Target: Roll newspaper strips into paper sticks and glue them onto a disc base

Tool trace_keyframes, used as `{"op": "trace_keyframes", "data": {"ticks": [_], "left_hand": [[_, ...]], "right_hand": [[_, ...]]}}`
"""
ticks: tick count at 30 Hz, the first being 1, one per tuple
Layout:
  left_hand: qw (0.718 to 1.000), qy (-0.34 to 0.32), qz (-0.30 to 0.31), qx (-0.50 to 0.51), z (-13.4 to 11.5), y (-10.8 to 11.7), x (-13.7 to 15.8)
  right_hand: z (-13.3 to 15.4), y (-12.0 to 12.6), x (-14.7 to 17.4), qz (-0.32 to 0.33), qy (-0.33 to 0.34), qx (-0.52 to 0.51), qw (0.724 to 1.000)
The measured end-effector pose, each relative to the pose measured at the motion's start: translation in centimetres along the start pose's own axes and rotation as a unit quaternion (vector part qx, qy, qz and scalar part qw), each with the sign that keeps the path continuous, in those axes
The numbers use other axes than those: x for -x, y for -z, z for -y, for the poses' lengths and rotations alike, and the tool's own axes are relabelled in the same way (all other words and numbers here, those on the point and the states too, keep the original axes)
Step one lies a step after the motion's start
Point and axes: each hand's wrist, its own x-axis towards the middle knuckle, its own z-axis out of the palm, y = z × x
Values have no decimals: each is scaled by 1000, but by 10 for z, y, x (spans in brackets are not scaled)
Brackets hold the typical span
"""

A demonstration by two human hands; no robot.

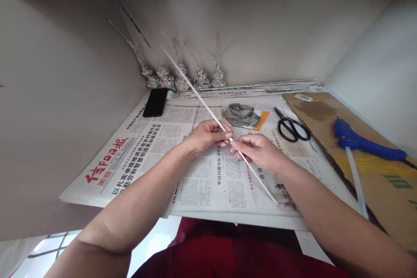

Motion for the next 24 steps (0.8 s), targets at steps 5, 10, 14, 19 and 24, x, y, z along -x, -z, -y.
{"op": "trace_keyframes", "data": {"ticks": [5, 10, 14, 19, 24], "left_hand": [[1000, -8, -11, 1, -3, 3, 0], [997, -24, -61, 28, -12, 9, 0], [994, -41, -89, 42, -18, 16, -1], [996, -32, -81, 37, -18, 18, -1], [994, -39, -82, 55, -16, 16, -2]], "right_hand": [[-2, 3, 0, -3, 14, 16, 1000], [1, 12, 3, 66, -20, -1, 998], [3, 16, 3, 61, -59, -21, 996], [-1, 16, 2, 67, -55, 18, 996], [2, 14, 3, 54, -18, 24, 998]]}}
